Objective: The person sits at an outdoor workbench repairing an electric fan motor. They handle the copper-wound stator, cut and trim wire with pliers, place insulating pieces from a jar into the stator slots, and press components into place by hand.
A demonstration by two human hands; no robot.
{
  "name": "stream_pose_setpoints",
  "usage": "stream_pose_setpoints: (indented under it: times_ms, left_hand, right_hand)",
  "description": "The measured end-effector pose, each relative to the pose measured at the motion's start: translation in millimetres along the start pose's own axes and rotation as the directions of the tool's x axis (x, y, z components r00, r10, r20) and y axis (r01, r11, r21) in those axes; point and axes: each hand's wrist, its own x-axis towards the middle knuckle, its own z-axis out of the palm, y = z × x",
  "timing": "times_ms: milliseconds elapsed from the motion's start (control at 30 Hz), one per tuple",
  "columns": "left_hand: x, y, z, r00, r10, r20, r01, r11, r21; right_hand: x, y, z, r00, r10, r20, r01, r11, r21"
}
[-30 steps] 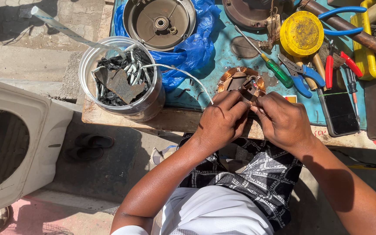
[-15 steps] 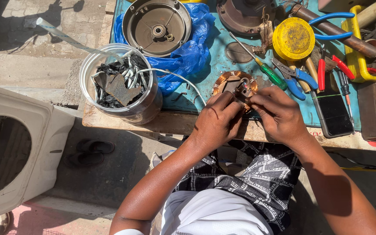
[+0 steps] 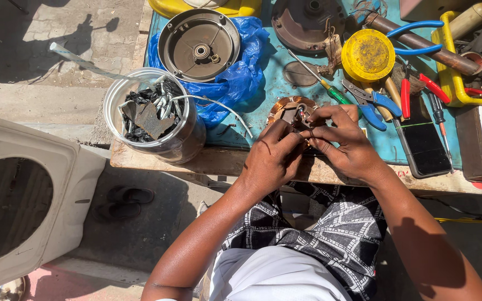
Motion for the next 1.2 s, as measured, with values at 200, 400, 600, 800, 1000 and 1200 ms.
stream_pose_setpoints:
  times_ms: [200,400,600,800,1000,1200]
  left_hand:
    - [0.2,0.4,-0.7,1.000,0.014,0.002,-0.014,1.000,0.004]
    - [3.1,3.7,-5.9,1.000,-0.007,0.010,0.007,0.999,-0.037]
    - [2.2,0.8,-26.6,0.997,-0.002,0.080,0.009,0.996,-0.093]
    - [-1.0,-14.5,-34.4,0.990,0.065,0.126,-0.061,0.998,-0.035]
    - [2.7,-31.3,-33.3,0.975,0.147,0.164,-0.152,0.988,0.018]
    - [3.4,-36.6,-33.3,0.977,0.152,0.148,-0.154,0.988,0.006]
  right_hand:
    - [-2.3,4.5,0.3,1.000,0.009,0.022,-0.010,0.999,0.038]
    - [-0.4,9.6,-1.5,0.999,-0.004,0.052,0.000,0.996,0.087]
    - [2.8,4.4,0.6,1.000,-0.004,0.024,0.003,0.999,0.039]
    - [3.9,1.8,6.9,0.999,-0.015,-0.051,0.016,1.000,0.008]
    - [1.6,3.0,18.6,0.991,-0.006,-0.130,0.004,1.000,-0.014]
    - [-1.8,0.6,21.4,0.989,0.059,-0.134,-0.046,0.994,0.096]
